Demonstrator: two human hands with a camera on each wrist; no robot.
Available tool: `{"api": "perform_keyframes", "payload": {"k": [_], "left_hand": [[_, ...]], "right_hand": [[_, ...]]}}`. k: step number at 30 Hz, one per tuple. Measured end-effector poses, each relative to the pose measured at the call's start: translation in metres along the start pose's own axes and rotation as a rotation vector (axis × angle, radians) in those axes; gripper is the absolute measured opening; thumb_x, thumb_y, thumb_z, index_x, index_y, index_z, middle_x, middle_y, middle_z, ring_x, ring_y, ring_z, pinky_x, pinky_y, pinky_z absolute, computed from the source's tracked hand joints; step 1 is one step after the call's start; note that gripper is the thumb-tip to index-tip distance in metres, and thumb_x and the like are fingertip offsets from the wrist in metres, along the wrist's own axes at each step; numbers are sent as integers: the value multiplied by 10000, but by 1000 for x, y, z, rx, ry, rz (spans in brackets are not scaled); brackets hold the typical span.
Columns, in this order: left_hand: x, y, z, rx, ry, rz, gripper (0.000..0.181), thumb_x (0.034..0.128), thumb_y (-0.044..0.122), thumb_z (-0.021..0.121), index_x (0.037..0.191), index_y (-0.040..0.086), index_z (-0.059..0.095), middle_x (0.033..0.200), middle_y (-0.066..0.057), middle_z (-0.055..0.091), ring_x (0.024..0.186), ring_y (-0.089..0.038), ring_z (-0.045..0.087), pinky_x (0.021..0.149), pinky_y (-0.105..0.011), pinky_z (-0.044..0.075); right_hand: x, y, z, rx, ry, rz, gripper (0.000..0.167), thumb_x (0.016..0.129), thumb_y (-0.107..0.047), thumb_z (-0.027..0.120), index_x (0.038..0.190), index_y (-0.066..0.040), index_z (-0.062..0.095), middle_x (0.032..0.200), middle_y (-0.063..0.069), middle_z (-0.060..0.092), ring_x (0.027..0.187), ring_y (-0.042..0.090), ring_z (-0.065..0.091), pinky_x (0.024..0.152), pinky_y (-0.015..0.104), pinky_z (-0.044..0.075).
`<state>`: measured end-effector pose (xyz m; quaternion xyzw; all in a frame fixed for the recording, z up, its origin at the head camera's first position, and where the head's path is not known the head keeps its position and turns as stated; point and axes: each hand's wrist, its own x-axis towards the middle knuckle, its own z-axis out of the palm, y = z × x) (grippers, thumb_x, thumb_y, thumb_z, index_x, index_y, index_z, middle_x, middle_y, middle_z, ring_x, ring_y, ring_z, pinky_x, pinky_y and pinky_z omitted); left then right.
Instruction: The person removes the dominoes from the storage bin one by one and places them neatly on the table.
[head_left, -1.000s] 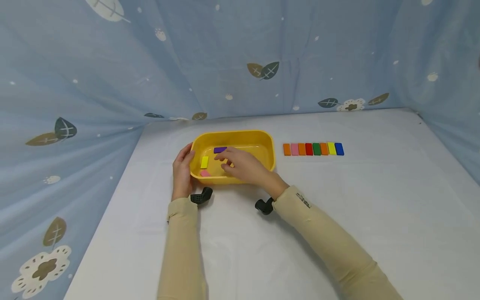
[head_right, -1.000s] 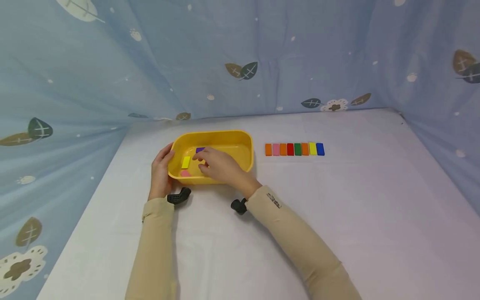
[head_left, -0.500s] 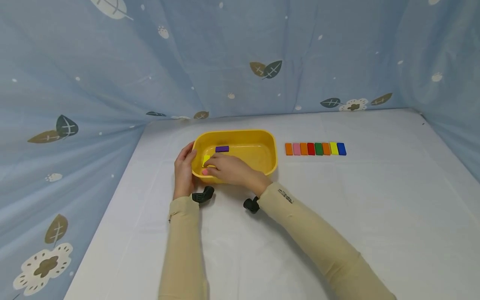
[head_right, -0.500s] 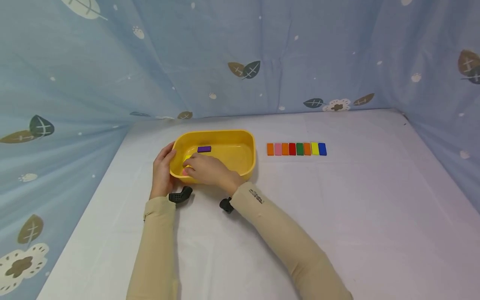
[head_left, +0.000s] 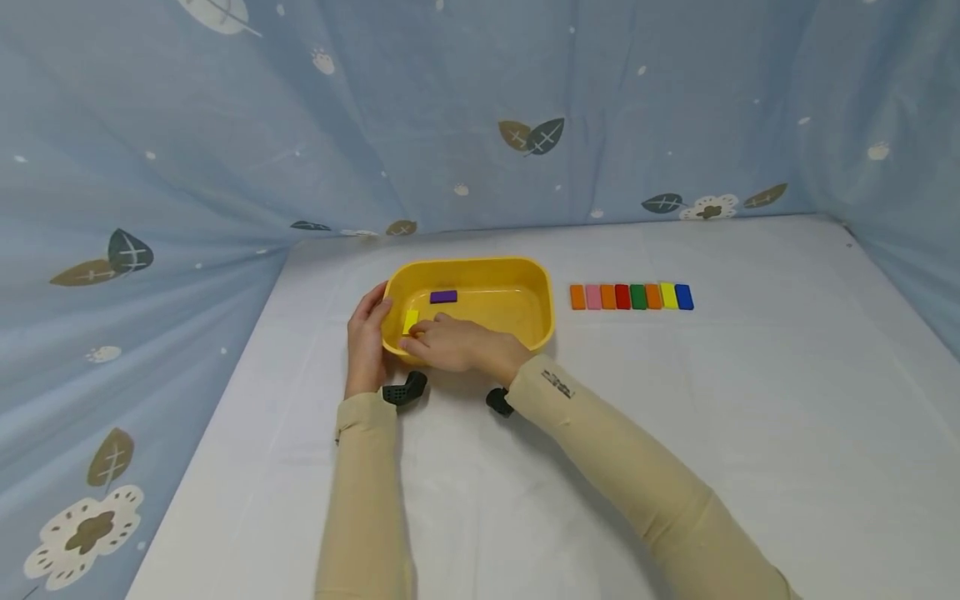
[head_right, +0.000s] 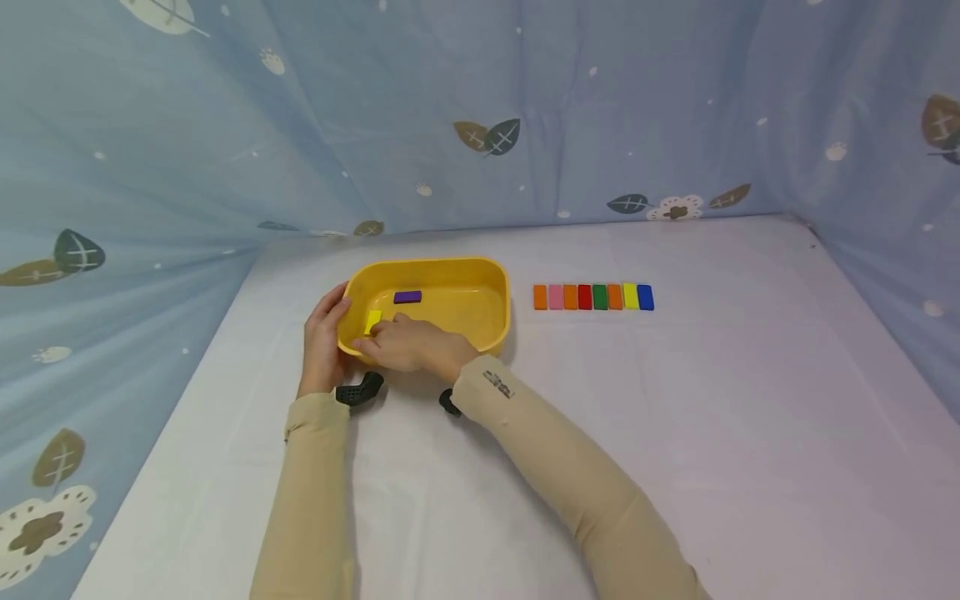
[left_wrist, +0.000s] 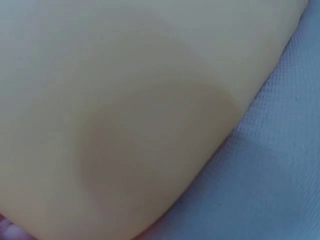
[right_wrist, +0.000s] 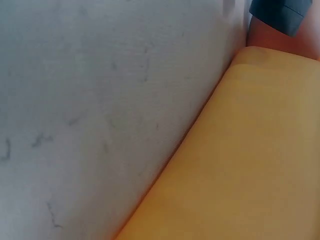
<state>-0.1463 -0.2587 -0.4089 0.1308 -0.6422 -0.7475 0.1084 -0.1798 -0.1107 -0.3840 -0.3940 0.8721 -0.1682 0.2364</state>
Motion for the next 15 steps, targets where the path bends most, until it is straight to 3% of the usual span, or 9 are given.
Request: {"api": "perform_keyframes", "payload": {"k": [8, 11, 15], "left_hand": [[4, -6, -1, -24, 6, -1, 387, 917, 240, 492, 1294, 157, 465, 1316, 22, 423, 1195, -189, 406, 1001, -317, 335], [7, -12, -3, -23, 19, -7, 375, 907, 277, 509, 1274, 199, 487, 1307, 43, 430, 1180, -168, 418, 989, -295, 348], [11, -17, -4, -30, 24, 0, 373, 899, 303, 521, 1262, 218, 497, 1305, 47, 430, 1163, -147, 429, 976, -273, 361]], "right_hand": [[-3, -1, 2, -63, 44, -38, 633, 912, -565, 170, 1267, -155, 496, 1228, -51, 495, 1067, 127, 406, 965, 294, 339], [-3, -1, 3, -64, 65, -75, 561, 924, -534, 202, 1097, -159, 581, 968, -42, 576, 899, 105, 483, 844, 258, 400], [-2, 1, 5, -64, 98, -122, 448, 939, -493, 225, 864, -212, 565, 683, -33, 518, 691, 94, 506, 676, 231, 406]]}}
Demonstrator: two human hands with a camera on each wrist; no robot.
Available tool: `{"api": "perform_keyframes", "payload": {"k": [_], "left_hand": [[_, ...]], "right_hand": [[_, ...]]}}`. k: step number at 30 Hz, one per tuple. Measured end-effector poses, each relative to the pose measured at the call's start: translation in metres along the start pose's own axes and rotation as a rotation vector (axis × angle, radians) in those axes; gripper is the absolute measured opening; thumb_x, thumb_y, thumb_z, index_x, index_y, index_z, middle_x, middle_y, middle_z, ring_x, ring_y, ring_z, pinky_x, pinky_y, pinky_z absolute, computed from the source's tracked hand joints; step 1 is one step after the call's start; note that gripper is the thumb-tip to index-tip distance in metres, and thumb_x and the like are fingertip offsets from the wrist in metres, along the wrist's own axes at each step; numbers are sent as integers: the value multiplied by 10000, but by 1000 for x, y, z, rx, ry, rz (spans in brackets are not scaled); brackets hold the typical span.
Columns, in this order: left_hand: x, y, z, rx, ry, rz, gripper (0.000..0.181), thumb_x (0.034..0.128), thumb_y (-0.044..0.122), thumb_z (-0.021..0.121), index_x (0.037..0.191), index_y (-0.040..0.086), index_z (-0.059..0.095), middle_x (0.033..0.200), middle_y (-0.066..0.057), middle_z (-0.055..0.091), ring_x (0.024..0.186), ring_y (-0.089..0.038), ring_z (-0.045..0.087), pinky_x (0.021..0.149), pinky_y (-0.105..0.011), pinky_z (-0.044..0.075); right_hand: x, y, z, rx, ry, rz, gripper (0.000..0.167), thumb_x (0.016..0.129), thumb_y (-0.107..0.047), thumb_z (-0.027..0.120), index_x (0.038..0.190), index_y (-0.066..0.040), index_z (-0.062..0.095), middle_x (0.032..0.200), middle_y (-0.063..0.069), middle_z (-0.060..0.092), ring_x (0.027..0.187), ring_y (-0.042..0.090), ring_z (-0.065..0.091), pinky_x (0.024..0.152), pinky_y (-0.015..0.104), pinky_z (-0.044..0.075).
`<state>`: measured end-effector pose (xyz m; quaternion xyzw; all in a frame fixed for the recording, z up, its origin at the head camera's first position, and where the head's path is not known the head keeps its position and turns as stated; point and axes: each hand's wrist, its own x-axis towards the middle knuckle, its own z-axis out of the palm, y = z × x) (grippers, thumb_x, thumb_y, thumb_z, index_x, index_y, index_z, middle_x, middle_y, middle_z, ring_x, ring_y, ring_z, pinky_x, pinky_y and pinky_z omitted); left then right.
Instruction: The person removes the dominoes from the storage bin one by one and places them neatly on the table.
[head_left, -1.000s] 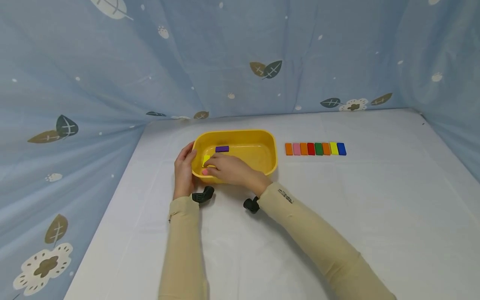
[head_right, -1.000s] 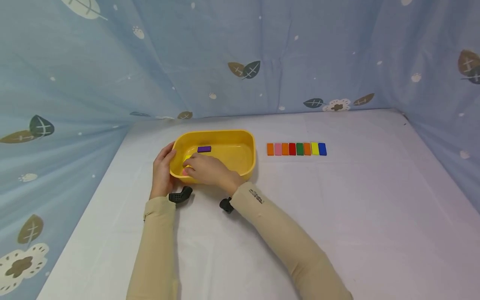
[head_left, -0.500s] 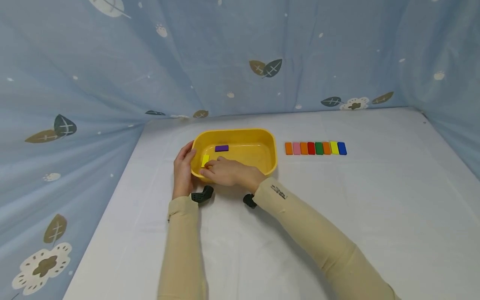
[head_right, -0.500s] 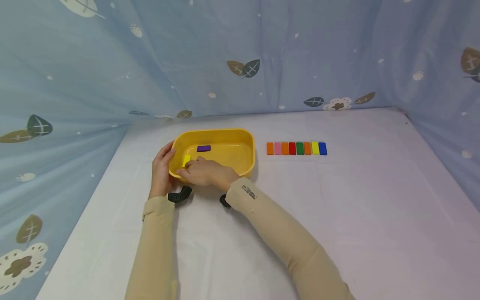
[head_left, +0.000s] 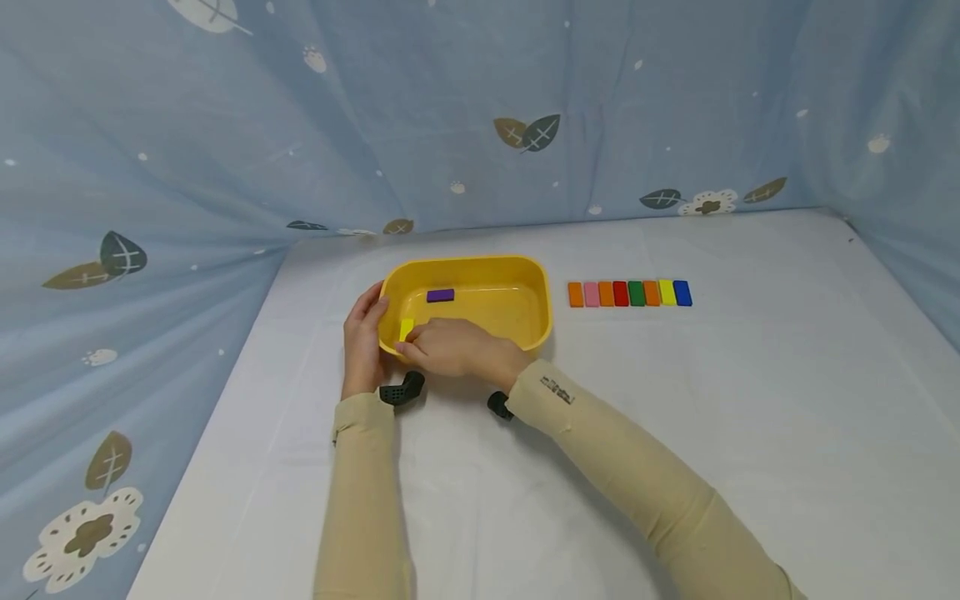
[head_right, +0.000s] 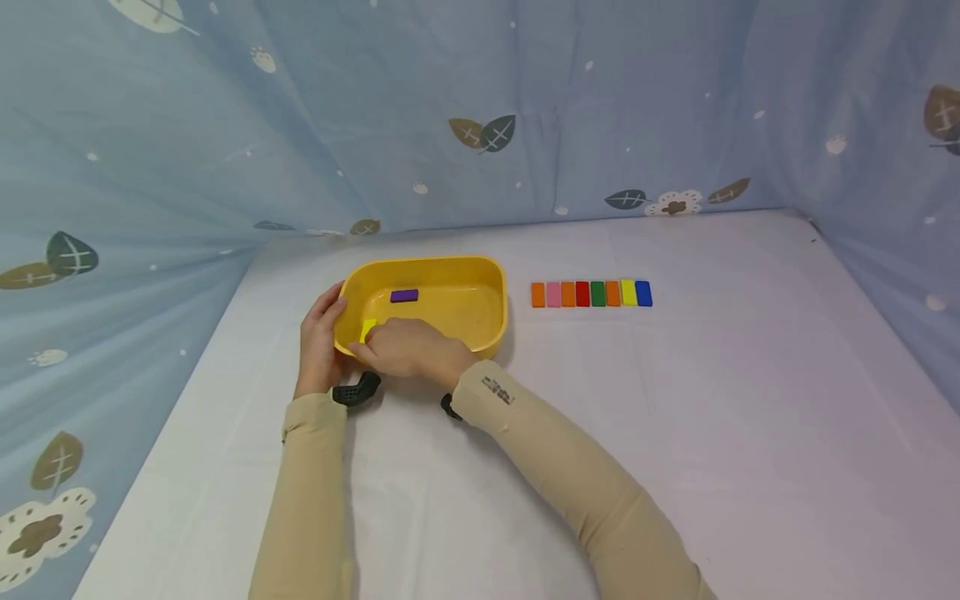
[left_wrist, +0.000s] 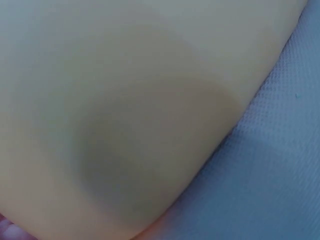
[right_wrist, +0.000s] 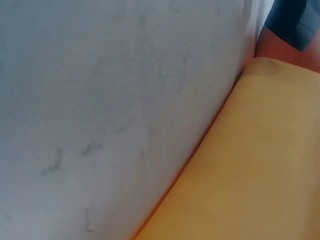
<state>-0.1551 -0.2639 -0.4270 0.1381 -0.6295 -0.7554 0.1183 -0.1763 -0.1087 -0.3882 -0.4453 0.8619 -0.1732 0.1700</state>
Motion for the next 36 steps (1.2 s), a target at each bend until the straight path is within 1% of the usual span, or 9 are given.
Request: {"api": "perform_keyframes", "payload": {"k": [4, 9, 15, 18, 21, 24, 30, 33, 36], "left_hand": [[-2, 4, 1, -21, -7, 3, 365, 909, 261, 510, 1266, 184, 495, 1299, 35, 436, 1165, -163, 431, 984, -296, 355], [-8, 14, 5, -20, -26, 7, 382, 923, 211, 480, 1295, 126, 463, 1314, -2, 425, 1190, -209, 410, 1006, -338, 328], [-10, 16, 6, 5, -27, 15, 393, 927, 216, 471, 1306, 116, 447, 1323, -10, 418, 1202, -209, 399, 1013, -338, 318], [-11, 15, 7, 18, -28, 22, 394, 928, 219, 469, 1308, 115, 445, 1324, -10, 420, 1200, -206, 402, 1009, -332, 324], [-11, 16, 6, 17, -33, 22, 399, 928, 225, 469, 1312, 119, 441, 1326, -4, 416, 1207, -213, 395, 1012, -337, 320], [-11, 16, 6, 13, -28, 19, 399, 926, 233, 475, 1309, 129, 445, 1323, 7, 416, 1210, -215, 390, 1016, -344, 313], [-12, 16, 5, 9, -26, 9, 391, 927, 229, 470, 1307, 137, 449, 1321, 14, 418, 1203, -198, 397, 1010, -324, 323], [-13, 16, 5, 14, -22, 4, 387, 928, 227, 468, 1306, 141, 452, 1317, 21, 423, 1193, -181, 407, 999, -304, 336], [-12, 16, 5, 9, -22, 6, 392, 927, 230, 472, 1307, 139, 450, 1320, 19, 420, 1196, -183, 404, 1002, -306, 333]], "right_hand": [[-2, -1, 1, -25, 31, -1, 431, 940, -486, 228, 853, -216, 553, 688, -50, 521, 689, 82, 504, 684, 218, 403], [-5, -3, 1, -43, 55, 34, 428, 932, -501, 247, 875, -198, 543, 711, -49, 515, 681, 86, 499, 672, 214, 407], [-5, -1, -1, 77, -20, 84, 467, 920, -535, 257, 985, -201, 577, 799, -36, 531, 753, 94, 510, 739, 235, 413], [-6, 0, -3, 125, -55, 100, 471, 918, -540, 258, 965, -202, 582, 863, -27, 517, 790, 106, 500, 748, 245, 398], [-6, 0, -5, 152, -52, 89, 479, 920, -528, 274, 868, -179, 598, 858, -3, 502, 774, 119, 495, 716, 249, 386], [-6, 1, -6, 197, -43, 63, 477, 920, -519, 300, 825, -164, 603, 792, -4, 491, 736, 109, 495, 684, 234, 380], [-3, 6, -5, 303, -63, 9, 455, 913, -496, 366, 847, -136, 636, 632, -30, 441, 630, 103, 480, 597, 213, 367], [-2, 7, -5, 304, -66, -4, 464, 912, -493, 372, 833, -125, 643, 613, -35, 423, 603, 104, 469, 575, 207, 355], [-1, 6, -6, 295, -42, -31, 436, 915, -473, 384, 833, -129, 637, 626, -32, 440, 614, 101, 472, 584, 201, 365]]}}
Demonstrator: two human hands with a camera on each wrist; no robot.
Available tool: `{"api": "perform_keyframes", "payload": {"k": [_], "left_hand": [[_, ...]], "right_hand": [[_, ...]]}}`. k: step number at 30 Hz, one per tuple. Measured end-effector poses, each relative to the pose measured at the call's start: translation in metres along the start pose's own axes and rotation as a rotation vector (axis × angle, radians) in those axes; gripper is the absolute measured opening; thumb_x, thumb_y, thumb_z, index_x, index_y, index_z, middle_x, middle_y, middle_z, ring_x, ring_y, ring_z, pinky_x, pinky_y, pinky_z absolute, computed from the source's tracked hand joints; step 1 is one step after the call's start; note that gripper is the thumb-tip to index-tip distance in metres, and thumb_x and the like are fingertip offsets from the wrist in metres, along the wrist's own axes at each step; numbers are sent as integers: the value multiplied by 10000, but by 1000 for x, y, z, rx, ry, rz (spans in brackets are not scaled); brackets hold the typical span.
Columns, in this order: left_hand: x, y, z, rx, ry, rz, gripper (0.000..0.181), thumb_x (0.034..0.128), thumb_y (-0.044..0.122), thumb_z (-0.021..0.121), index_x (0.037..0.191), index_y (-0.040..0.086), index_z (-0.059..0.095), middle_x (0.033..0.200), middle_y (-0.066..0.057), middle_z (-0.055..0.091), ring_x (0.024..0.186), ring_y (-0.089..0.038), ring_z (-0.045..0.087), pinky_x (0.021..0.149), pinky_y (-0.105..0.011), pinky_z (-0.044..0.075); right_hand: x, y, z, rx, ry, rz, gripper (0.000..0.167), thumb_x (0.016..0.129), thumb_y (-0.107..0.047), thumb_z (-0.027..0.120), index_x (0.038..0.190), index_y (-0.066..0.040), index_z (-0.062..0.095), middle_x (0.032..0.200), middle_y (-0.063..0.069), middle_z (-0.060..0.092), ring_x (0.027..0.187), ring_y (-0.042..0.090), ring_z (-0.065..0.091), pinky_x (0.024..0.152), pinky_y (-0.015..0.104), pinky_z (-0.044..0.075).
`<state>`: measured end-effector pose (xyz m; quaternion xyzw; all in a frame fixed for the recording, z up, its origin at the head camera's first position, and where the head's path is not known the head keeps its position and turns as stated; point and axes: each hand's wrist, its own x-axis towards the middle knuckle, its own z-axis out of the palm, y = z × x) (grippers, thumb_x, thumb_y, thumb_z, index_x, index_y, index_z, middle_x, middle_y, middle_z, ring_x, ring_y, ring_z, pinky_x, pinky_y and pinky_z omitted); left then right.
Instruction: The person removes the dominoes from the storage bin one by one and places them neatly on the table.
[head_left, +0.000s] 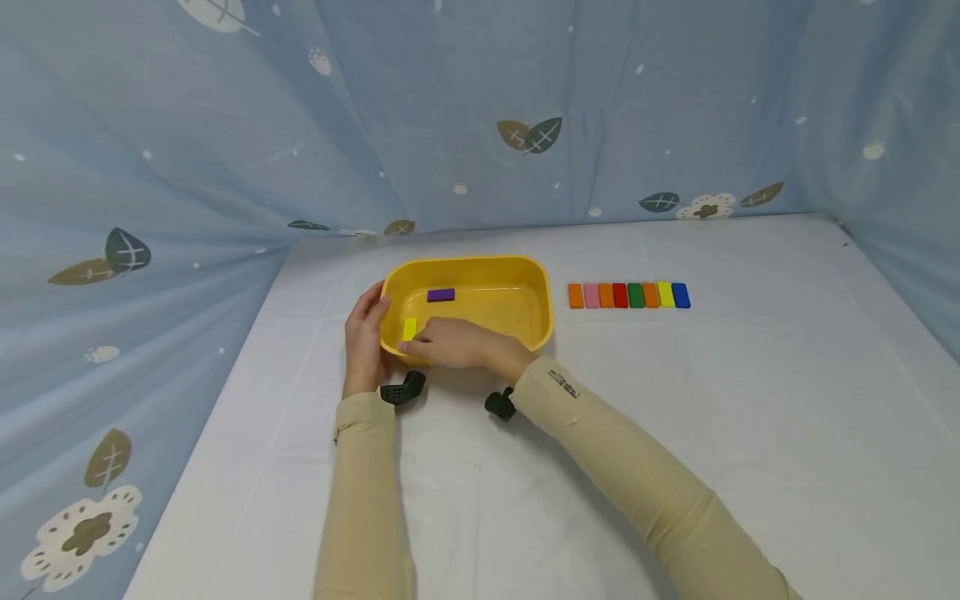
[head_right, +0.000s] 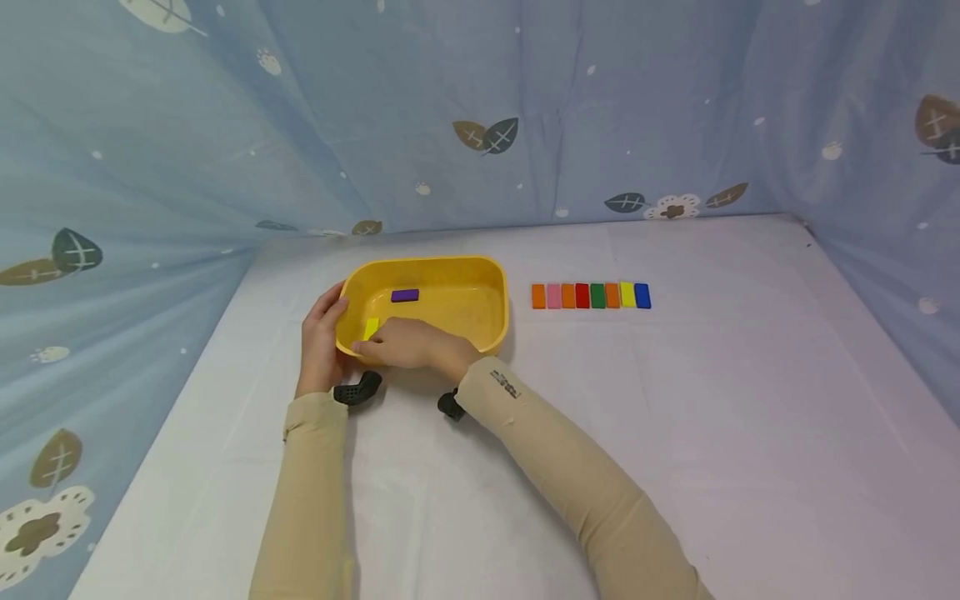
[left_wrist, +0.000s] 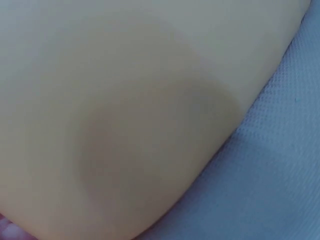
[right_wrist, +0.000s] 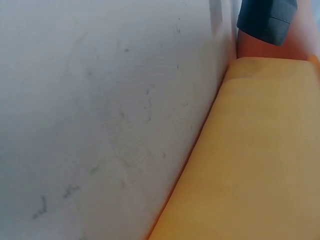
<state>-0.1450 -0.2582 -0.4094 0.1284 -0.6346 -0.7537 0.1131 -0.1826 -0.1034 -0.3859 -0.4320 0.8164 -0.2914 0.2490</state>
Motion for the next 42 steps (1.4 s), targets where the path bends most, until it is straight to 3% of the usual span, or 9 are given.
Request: {"api": "perform_keyframes", "payload": {"k": [4, 7, 11, 17, 25, 31, 36, 42], "left_hand": [[0, 1, 1, -4, -3, 0, 400, 925, 231, 477, 1312, 133, 446, 1326, 15, 416, 1203, -196, 396, 1012, -327, 320], [0, 2, 2, 1, -3, -1, 402, 925, 227, 476, 1313, 130, 443, 1325, 14, 417, 1199, -195, 400, 1013, -333, 319], [1, 3, 1, -3, 1, 10, 399, 926, 218, 474, 1311, 117, 445, 1326, -3, 418, 1192, -202, 404, 1014, -340, 317], [2, 2, 1, 1, 12, 12, 391, 924, 208, 479, 1303, 114, 456, 1318, -5, 427, 1183, -189, 412, 1010, -323, 322], [11, -11, -3, 6, 29, 1, 368, 908, 251, 510, 1268, 173, 500, 1298, 31, 443, 1173, -159, 421, 991, -278, 343], [11, -13, -1, -5, 21, 2, 376, 908, 255, 512, 1273, 169, 494, 1306, 23, 437, 1183, -167, 415, 993, -281, 341], [14, -16, -4, 8, 44, -14, 388, 891, 303, 535, 1265, 206, 501, 1303, 35, 437, 1173, -154, 424, 974, -260, 361], [14, -17, -5, -2, 46, -19, 384, 893, 294, 533, 1265, 204, 500, 1306, 33, 433, 1168, -140, 430, 967, -248, 366]], "right_hand": [[-1, -1, -1, 1, 29, -37, 384, 918, -437, 410, 827, -130, 623, 625, -20, 453, 602, 107, 469, 579, 195, 372], [-1, -2, -2, -27, 61, -39, 396, 910, -434, 435, 742, -123, 613, 584, -12, 443, 558, 118, 455, 542, 195, 353], [-1, -4, -2, -105, 130, -28, 411, 906, -419, 456, 640, -137, 590, 596, -16, 462, 553, 108, 454, 529, 194, 342], [0, -2, -3, -127, 193, -2, 373, 876, -369, 540, 628, -103, 626, 620, -3, 469, 573, 114, 440, 525, 195, 330], [-4, 1, -6, -35, 234, -8, 139, 814, -311, 636, 881, -206, 699, 774, -150, 601, 744, 50, 501, 680, 164, 425], [-12, 5, -11, -101, 218, -19, 246, 864, -231, 589, 1093, -154, 636, 966, -73, 605, 830, 86, 497, 753, 168, 421], [-35, 5, -22, -181, 244, -12, 337, 880, -188, 533, 1216, -181, 554, 1043, -12, 525, 813, 109, 466, 708, 193, 412], [-77, 23, -49, -127, 337, 36, 379, 879, -130, 478, 1245, -220, 517, 976, 0, 454, 748, 147, 454, 616, 244, 401]]}}
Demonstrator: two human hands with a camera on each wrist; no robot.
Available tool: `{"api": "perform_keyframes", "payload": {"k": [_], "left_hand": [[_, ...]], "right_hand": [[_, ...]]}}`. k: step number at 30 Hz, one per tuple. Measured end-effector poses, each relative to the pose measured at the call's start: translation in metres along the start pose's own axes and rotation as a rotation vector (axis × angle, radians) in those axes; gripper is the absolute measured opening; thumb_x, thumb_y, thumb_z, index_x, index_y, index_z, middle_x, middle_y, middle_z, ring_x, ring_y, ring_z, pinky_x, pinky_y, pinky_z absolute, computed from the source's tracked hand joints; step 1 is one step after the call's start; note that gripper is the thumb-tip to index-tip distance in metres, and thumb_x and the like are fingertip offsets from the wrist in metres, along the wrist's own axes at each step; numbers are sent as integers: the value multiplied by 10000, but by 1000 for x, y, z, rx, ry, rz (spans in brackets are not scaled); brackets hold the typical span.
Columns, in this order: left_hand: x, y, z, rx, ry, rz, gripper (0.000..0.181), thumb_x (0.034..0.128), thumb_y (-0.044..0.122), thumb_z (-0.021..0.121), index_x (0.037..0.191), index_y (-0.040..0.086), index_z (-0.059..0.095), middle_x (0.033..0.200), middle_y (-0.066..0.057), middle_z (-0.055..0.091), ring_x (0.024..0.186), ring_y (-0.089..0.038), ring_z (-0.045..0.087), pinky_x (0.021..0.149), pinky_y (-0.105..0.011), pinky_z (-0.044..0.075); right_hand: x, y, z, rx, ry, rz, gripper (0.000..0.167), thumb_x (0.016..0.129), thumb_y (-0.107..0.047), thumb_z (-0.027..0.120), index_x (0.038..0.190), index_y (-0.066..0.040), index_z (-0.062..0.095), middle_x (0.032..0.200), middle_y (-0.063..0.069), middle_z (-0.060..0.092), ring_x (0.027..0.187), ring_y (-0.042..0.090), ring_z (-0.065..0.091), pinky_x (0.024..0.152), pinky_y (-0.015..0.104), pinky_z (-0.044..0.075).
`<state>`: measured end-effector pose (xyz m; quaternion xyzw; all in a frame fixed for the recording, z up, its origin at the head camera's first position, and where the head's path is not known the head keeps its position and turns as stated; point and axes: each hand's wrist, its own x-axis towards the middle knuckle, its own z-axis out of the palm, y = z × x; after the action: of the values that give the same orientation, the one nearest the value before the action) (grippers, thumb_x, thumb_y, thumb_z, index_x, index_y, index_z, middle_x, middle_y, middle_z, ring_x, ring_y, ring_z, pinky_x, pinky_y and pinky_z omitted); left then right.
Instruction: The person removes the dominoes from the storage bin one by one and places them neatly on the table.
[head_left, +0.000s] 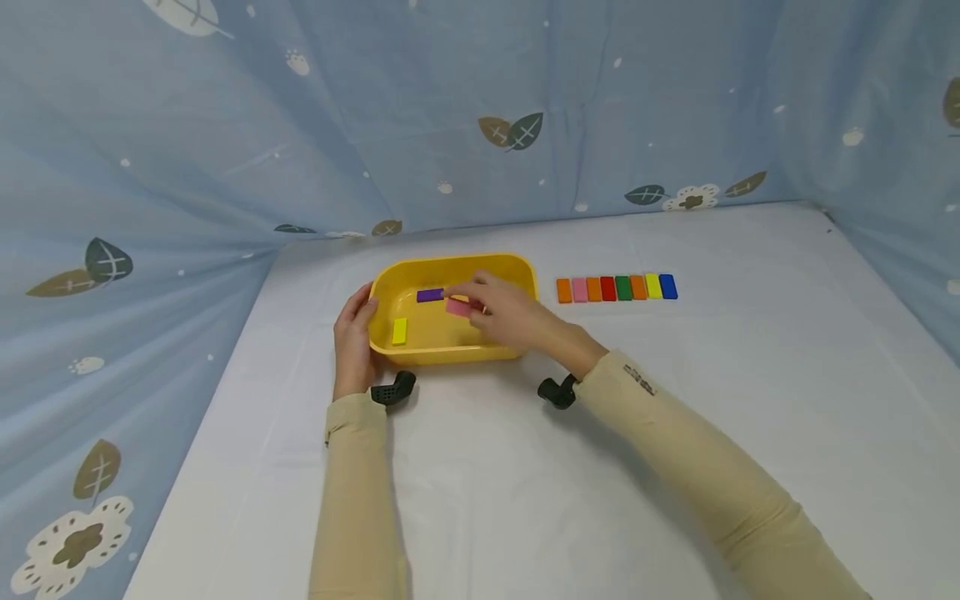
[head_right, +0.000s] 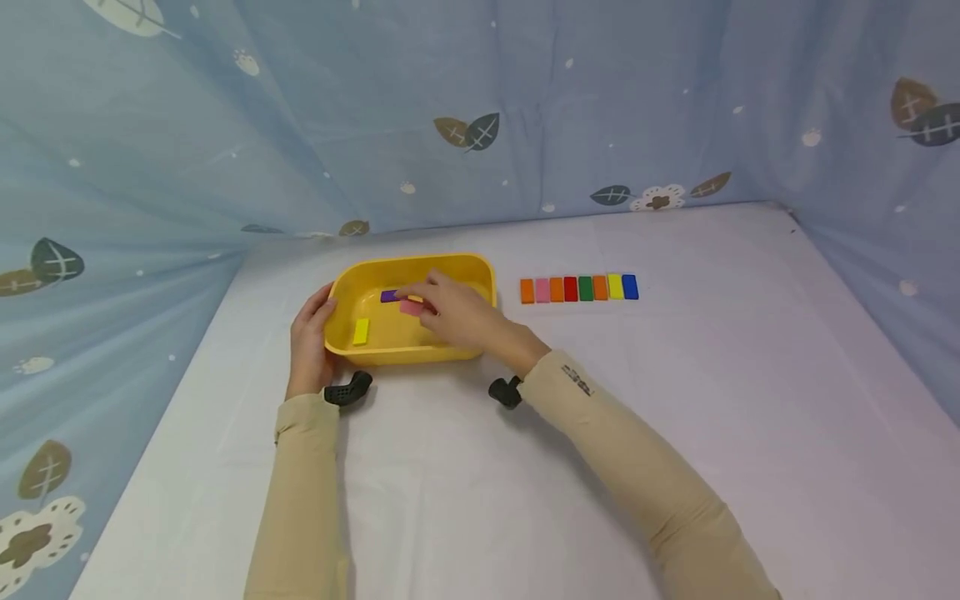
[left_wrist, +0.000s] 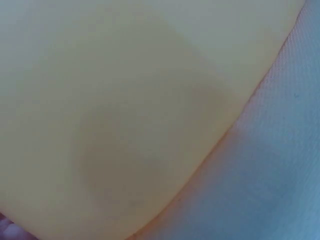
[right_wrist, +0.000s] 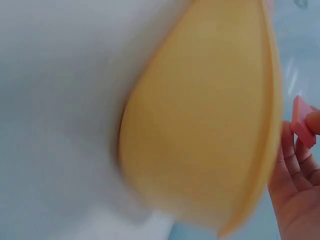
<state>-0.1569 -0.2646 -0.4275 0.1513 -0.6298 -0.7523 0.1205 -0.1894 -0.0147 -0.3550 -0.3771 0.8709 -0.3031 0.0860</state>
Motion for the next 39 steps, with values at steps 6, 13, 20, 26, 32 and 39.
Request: {"api": "perform_keyframes", "payload": {"k": [6, 13, 20, 26, 32, 39], "left_hand": [[0, 0, 0, 9, -6, 15, 386, 895, 297, 530, 1267, 202, 495, 1302, 34, 435, 1170, -142, 429, 969, -249, 363], [3, 0, 1, 9, -1, 21, 388, 891, 302, 536, 1264, 200, 501, 1300, 22, 440, 1162, -148, 439, 961, -250, 372], [1, 3, 2, 14, -13, 10, 381, 897, 298, 526, 1266, 207, 494, 1299, 35, 435, 1164, -136, 432, 972, -253, 361], [1, 2, 2, 15, -10, -6, 383, 905, 276, 516, 1277, 191, 485, 1310, 28, 427, 1170, -140, 425, 982, -257, 350], [-1, 0, 2, 18, -6, 3, 366, 906, 269, 515, 1265, 198, 498, 1299, 40, 437, 1160, -130, 432, 976, -250, 356], [0, 1, 1, 36, 3, 7, 362, 896, 305, 526, 1250, 231, 507, 1294, 51, 438, 1151, -119, 438, 968, -243, 363]], "right_hand": [[-35, 40, -36, 185, 150, 76, 289, 907, -191, 501, 1195, -205, 524, 961, 10, 469, 830, 160, 481, 664, 282, 465], [-81, 93, -68, 298, 245, 276, 356, 904, -339, 497, 1252, -270, 464, 1036, 18, 488, 812, 247, 535, 685, 357, 495], [-115, 154, -82, 282, 288, 441, 434, 911, -350, 472, 1300, -160, 437, 1089, 108, 499, 839, 286, 537, 727, 376, 498], [-138, 189, -89, 227, 258, 600, 530, 894, -453, 445, 1323, -145, 402, 1077, 134, 479, 824, 275, 494, 643, 361, 481], [-153, 209, -94, 224, 233, 726, 605, 880, -502, 428, 1334, -105, 375, 1078, 155, 442, 867, 276, 425, 562, 222, 415], [-150, 220, -102, 199, 207, 800, 607, 892, -469, 430, 1326, -49, 369, 1075, 178, 443, 890, 286, 425, 509, 152, 351]]}}
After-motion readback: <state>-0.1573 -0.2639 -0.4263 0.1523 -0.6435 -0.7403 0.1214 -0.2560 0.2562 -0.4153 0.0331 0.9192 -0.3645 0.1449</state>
